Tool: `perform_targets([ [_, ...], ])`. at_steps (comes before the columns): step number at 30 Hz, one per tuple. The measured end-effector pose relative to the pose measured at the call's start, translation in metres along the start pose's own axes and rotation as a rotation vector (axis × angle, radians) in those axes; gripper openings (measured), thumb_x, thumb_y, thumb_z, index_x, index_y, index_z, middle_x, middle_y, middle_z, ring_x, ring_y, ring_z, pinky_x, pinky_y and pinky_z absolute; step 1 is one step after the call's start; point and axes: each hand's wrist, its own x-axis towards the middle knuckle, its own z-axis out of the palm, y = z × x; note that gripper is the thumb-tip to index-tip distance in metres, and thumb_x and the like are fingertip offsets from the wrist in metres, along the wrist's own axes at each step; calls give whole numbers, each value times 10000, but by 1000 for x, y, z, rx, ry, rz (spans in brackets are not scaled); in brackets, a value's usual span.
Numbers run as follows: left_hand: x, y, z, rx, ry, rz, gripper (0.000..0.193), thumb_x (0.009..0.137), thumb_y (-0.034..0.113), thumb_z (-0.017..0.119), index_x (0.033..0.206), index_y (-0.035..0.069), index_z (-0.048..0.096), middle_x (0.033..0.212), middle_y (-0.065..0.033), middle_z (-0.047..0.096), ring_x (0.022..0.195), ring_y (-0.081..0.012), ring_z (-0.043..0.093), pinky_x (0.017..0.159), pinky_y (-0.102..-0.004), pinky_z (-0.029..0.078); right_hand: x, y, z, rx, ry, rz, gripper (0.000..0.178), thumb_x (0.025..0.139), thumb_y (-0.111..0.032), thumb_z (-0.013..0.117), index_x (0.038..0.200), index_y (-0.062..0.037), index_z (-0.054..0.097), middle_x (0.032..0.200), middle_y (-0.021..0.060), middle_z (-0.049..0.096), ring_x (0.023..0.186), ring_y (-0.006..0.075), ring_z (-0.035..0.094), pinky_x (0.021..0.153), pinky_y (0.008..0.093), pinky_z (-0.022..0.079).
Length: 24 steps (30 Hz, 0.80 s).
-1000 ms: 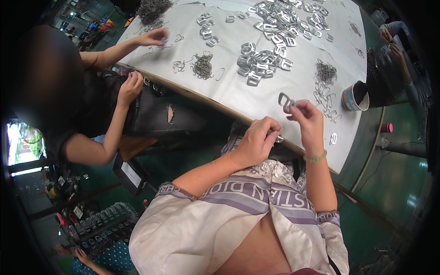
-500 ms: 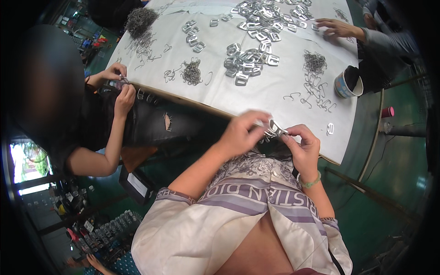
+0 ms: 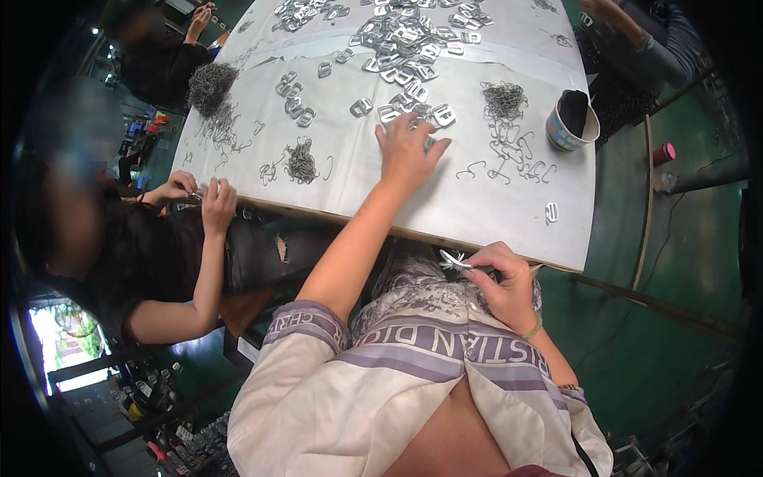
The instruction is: The person assembles small metal parts by hand at a table. They repeatedly pick up metal pieces and wire loops, connect them, and place the assembled units on a hanging rack. Another person works alongside at the same table.
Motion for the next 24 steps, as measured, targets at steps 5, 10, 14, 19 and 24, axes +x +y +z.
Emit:
perform_targets([
  [5,4,65,12,-41,-212,248,111,753,179,688,830,100,699,1001,-86,626,952,-271,557,799,-414,434,1,1,-3,-15,-31,-61,130,684,53,681,806,8,674,756,88,634,734,202,567,670,295,446],
  [10,18,104,34,243,-348,389,65,707,109,637,711,80,695,822,-88,654,822,-251,602,679,-384,462,0,3,-5,-38,-32,-110,148,679,56,684,817,0,678,752,83,636,737,214,570,663,302,450],
  [14,26,122,40,316,-464,368,72,696,100,628,694,61,688,800,-106,654,803,-258,616,665,-371,459,-5,5,-7,-51,-40,-86,163,676,40,710,825,-17,679,793,103,640,761,257,583,677,345,472],
  [19,32,99,38,201,-407,342,87,715,98,639,769,53,691,770,-119,653,786,-253,637,671,-373,488,-6,5,-5,-66,-9,-97,167,670,42,714,823,-13,678,782,103,642,756,257,584,674,341,468],
  [24,14,65,-22,-572,-458,-142,78,745,79,641,775,8,636,717,-97,661,657,-166,630,596,-304,495,-7,5,-3,-65,34,-33,138,685,32,711,813,0,672,779,102,651,752,247,588,679,328,464],
])
